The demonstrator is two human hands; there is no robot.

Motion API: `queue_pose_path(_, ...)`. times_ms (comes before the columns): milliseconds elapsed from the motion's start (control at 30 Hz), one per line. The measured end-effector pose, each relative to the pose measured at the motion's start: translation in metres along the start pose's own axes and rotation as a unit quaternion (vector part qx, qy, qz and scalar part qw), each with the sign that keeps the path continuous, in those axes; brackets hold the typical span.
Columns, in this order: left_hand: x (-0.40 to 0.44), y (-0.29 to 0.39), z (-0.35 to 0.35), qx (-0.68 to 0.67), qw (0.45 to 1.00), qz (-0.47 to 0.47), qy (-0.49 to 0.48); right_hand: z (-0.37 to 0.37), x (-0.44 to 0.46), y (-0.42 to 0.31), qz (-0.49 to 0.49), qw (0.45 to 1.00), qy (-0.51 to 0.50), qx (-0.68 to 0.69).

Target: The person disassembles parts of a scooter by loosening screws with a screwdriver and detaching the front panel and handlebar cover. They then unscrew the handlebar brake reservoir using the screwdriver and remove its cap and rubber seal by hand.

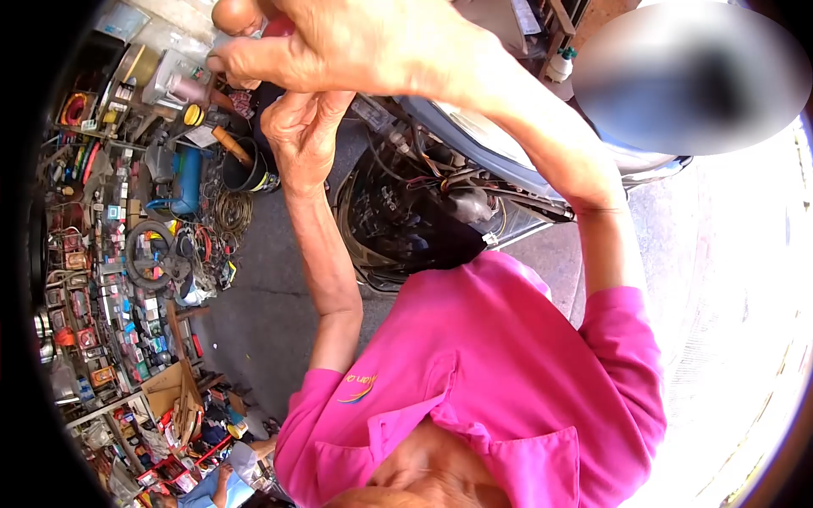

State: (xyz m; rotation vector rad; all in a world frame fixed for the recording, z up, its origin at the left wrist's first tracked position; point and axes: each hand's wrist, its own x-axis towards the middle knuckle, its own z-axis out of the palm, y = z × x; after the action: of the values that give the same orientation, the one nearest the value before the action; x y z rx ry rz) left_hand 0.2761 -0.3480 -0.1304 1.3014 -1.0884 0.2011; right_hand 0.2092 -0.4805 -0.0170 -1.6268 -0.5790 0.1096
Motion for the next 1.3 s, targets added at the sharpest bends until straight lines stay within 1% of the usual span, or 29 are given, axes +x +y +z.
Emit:
queue_pose_path(33,0.001,-0.005,-0.002,0.020,1.000,0.009,0.005,0.002,-0.004,0.001,-0.021,0.998,0.013,-0.056)
queue_pose_path(67,0.002,0.001,-0.003,0.083,0.996,0.009,0.005,0.002,-0.010,0.001,-0.048,0.991,0.024,-0.125)
queue_pose_path(100,0.000,-0.002,0.000,0.073,0.997,0.012,0.014,0.001,-0.015,-0.001,-0.074,0.977,0.028,-0.199)
queue_pose_path(133,-0.001,-0.005,0.005,0.062,0.998,0.016,0.021,0.000,-0.020,-0.003,-0.097,0.957,0.031,-0.273)
queue_pose_path(167,0.000,-0.002,0.008,0.090,0.995,0.019,0.030,-0.003,-0.027,-0.006,-0.119,0.931,0.036,-0.343)
queue_pose_path(267,-0.009,-0.012,0.010,0.121,0.989,0.047,0.074,-0.018,-0.035,-0.011,-0.184,0.858,0.025,-0.479)
queue_pose_path(300,-0.016,-0.012,0.013,0.116,0.987,-0.039,0.100,-0.023,-0.037,-0.013,-0.206,0.840,0.018,-0.502)
queue_pose_path(333,-0.026,-0.015,0.011,0.127,0.982,-0.092,0.109,-0.026,-0.037,-0.014,-0.229,0.825,0.013,-0.517)
queue_pose_path(400,-0.046,-0.028,0.012,0.182,0.972,-0.106,0.100,-0.029,-0.038,-0.018,-0.252,0.805,0.018,-0.536)
queue_pose_path(433,-0.054,-0.034,0.016,0.192,0.973,-0.095,0.084,-0.021,-0.042,-0.027,-0.179,0.813,0.030,-0.553)
queue_pose_path(467,-0.063,-0.041,0.023,0.179,0.972,-0.129,0.079,-0.017,-0.039,-0.022,-0.163,0.806,0.047,-0.568)
queue_pose_path(500,-0.072,-0.053,0.027,0.219,0.966,-0.111,0.077,-0.013,-0.037,-0.017,-0.146,0.798,0.064,-0.582)
queue_pose_path(533,-0.071,-0.048,0.031,0.241,0.955,-0.151,0.080,-0.007,-0.035,-0.014,-0.128,0.789,0.080,-0.595)
queue_pose_path(567,-0.071,-0.051,0.032,0.270,0.947,-0.151,0.090,0.003,-0.039,-0.008,-0.111,0.725,0.168,-0.658)
queue_pose_path(600,-0.068,-0.049,0.032,0.295,0.942,-0.122,0.107,0.003,-0.038,-0.011,-0.008,0.729,0.157,-0.666)
queue_pose_path(633,-0.066,-0.047,0.034,0.329,0.930,-0.116,0.114,-0.001,-0.035,-0.007,-0.057,0.749,0.141,-0.645)
queue_pose_path(667,-0.066,-0.049,0.035,0.333,0.928,-0.087,0.144,0.001,-0.030,-0.010,-0.079,0.776,0.125,-0.613)
queue_pose_path(700,-0.065,-0.046,0.037,0.342,0.922,-0.098,0.150,0.000,-0.028,-0.013,-0.073,0.806,0.091,-0.580)
queue_pose_path(733,-0.066,-0.047,0.037,0.326,0.926,-0.113,0.154,0.002,-0.024,-0.013,-0.112,0.814,0.093,-0.563)
queue_pose_path(767,-0.066,-0.046,0.037,0.327,0.926,-0.099,0.161,0.004,-0.023,-0.020,-0.106,0.806,0.075,-0.578)
queue_pose_path(800,-0.066,-0.044,0.039,0.335,0.923,-0.102,0.162,0.001,-0.023,-0.020,-0.128,0.827,0.057,-0.544)
queue_pose_path(867,-0.067,-0.046,0.041,0.331,0.922,-0.108,0.172,-0.007,-0.019,-0.032,-0.073,0.844,-0.038,-0.530)
queue_pose_path(933,-0.067,-0.043,0.042,0.332,0.919,-0.131,0.166,-0.002,-0.021,-0.030,-0.069,0.849,-0.023,-0.523)
queue_pose_path(1033,-0.069,-0.046,0.043,0.325,0.919,-0.142,0.172,-0.003,-0.021,-0.016,-0.031,0.863,0.070,-0.499)
queue_pose_path(1133,-0.070,-0.043,0.042,0.309,0.922,-0.145,0.182,-0.016,-0.019,-0.003,-0.006,0.847,0.089,-0.525)
queue_pose_path(1167,-0.070,-0.044,0.041,0.291,0.927,-0.115,0.207,-0.022,-0.018,-0.006,0.024,0.858,0.066,-0.509)
queue_pose_path(1233,-0.069,-0.048,0.041,0.260,0.933,-0.101,0.226,-0.019,-0.020,-0.019,0.006,0.877,0.004,-0.481)
queue_pose_path(1267,-0.070,-0.049,0.042,0.240,0.937,-0.126,0.221,-0.017,-0.019,-0.026,-0.002,0.885,-0.027,-0.465)
queue_pose_path(1300,-0.068,-0.043,0.043,0.186,0.945,-0.151,0.224,-0.014,-0.014,-0.035,-0.028,0.868,-0.080,-0.490)
